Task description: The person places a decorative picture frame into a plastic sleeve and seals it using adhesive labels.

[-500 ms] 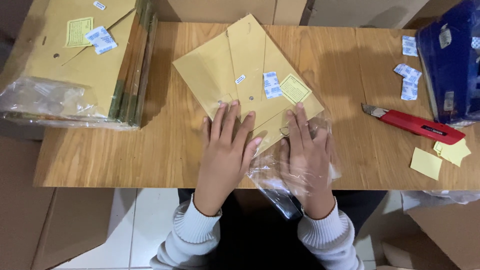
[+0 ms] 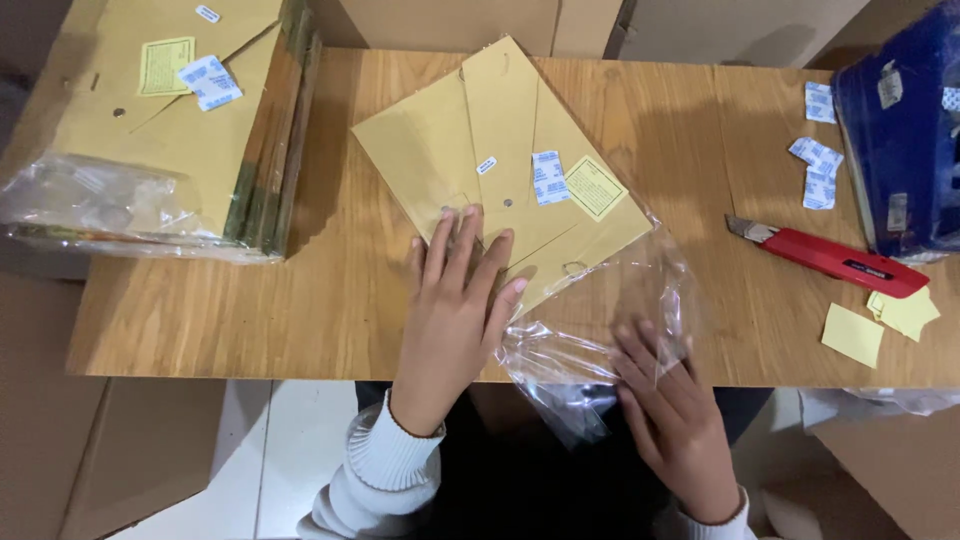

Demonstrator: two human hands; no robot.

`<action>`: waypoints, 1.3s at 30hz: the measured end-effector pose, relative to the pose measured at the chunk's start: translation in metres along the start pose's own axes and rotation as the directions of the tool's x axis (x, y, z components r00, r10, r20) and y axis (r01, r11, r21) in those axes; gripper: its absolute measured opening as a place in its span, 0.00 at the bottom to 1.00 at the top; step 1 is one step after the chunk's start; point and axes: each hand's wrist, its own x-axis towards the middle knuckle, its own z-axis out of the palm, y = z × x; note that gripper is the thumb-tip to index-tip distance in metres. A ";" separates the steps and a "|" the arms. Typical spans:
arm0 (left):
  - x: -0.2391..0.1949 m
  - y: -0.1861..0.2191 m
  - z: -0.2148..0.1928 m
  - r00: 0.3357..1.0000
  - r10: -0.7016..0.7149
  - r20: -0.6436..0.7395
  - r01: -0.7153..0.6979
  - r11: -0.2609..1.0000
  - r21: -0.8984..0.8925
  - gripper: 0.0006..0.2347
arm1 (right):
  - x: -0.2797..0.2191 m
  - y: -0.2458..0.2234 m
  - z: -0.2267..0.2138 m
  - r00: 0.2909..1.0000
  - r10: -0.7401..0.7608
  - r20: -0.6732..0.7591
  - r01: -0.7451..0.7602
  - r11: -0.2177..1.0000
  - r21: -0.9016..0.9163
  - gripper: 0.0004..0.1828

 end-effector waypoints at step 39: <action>-0.110 0.006 0.005 0.971 0.065 -0.228 -0.091 0.990 -0.105 0.09 | -0.002 0.007 0.002 0.815 0.303 -0.494 -0.308 0.948 0.075 0.04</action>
